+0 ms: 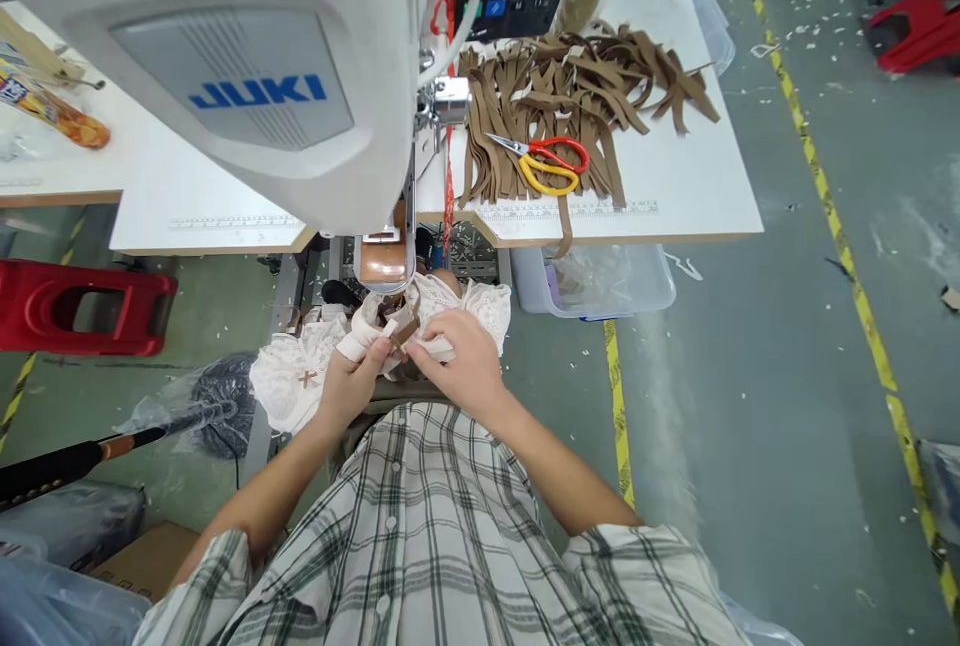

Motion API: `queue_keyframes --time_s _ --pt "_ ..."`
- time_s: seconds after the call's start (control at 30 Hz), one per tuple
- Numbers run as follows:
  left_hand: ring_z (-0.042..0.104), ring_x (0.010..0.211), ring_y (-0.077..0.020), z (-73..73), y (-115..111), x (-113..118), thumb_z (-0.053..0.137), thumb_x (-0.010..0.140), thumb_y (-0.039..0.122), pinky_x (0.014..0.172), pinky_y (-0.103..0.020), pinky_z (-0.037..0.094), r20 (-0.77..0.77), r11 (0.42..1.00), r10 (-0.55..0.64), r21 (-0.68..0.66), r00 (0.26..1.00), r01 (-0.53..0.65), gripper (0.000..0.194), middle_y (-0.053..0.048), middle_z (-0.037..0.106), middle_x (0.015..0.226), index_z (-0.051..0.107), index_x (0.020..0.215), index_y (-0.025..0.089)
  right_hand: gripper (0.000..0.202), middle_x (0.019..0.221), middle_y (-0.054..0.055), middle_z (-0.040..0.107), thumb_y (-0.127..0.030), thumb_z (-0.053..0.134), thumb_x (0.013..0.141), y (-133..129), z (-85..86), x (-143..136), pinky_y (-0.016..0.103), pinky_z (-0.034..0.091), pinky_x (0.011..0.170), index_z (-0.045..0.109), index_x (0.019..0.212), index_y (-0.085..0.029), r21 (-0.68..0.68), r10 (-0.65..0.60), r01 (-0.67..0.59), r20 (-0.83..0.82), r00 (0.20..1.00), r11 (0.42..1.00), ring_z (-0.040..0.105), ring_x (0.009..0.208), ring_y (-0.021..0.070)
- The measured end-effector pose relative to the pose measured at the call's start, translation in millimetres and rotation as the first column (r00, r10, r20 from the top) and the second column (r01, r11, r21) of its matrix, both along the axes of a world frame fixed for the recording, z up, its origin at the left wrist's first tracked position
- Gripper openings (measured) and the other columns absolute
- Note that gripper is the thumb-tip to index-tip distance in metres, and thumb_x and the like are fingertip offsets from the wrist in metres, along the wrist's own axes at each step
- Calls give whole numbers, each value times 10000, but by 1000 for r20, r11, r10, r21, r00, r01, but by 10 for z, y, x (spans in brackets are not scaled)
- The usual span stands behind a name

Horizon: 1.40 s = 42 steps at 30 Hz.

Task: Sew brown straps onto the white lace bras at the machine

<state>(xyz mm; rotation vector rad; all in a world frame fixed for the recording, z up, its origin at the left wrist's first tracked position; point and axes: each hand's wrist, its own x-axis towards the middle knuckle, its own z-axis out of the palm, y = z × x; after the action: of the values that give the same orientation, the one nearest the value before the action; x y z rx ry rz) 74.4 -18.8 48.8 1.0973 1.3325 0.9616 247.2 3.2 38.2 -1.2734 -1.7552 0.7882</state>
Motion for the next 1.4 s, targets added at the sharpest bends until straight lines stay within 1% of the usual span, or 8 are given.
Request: queue_keyframes --time_s 0.1,0.23,0.33,0.53,0.7,0.8,1.17,1.4 --pt "590 659 -154 214 38 -129 550 939 424 697 -274 490 -132 976 -212 23 968 216 348 -16 634 637 653 717 177 361 1152 109 626 -429 744 786 107 139 170 422 480 923 580 1043 -234 86 154 -159 68 986 983 586 1107 273" --pt "566 611 -147 363 77 -130 590 909 410 625 -257 457 -105 954 -298 -29 949 297 286 -7 616 626 668 770 172 194 856 7 652 -326 606 876 136 214 157 266 469 626 541 1040 -246 -192 462 -444 63 884 875 612 735 156" --pt "563 615 -143 395 109 -123 600 902 415 625 -253 451 -98 958 -285 -55 954 281 310 -12 624 626 674 734 164 190 653 -63 542 -250 586 835 89 175 101 232 372 519 501 1004 -244 -219 378 -362 31 925 906 479 533 107" --pt "620 615 -142 478 186 -215 670 865 419 612 -248 492 47 986 -104 -126 993 109 297 -15 690 707 689 1011 162 115 723 -33 588 -307 586 908 24 157 187 255 398 548 503 962 -248 -186 -113 101 -52 992 977 477 553 110" --pt "601 615 -120 406 165 -161 727 825 387 622 -237 496 133 990 0 -141 991 19 234 -21 701 723 700 789 157 153 918 30 721 -210 503 968 -46 267 85 311 512 758 649 981 -252 58 101 -105 69 993 993 662 861 167" --pt "586 667 -123 361 133 -60 747 804 372 660 -233 486 135 994 60 -94 989 -47 215 0 663 704 697 772 166 182 951 40 746 -208 518 960 -68 285 -46 317 540 750 685 1013 -256 132 79 -88 67 995 987 685 884 178" --pt "678 999 -210 314 69 71 687 862 352 934 -337 531 119 995 76 -66 990 -69 239 -52 744 1046 747 1025 189 145 948 26 734 -269 552 968 -14 257 -89 308 526 763 697 965 -256 42 0 -2 39 999 999 674 904 179" --pt "679 1019 -241 413 48 35 687 855 307 941 -353 533 -173 994 -2 105 985 20 202 -56 761 966 751 992 173 86 832 4 681 -245 611 914 75 301 28 253 458 638 662 846 -231 -63 129 -129 10 992 990 612 720 134"
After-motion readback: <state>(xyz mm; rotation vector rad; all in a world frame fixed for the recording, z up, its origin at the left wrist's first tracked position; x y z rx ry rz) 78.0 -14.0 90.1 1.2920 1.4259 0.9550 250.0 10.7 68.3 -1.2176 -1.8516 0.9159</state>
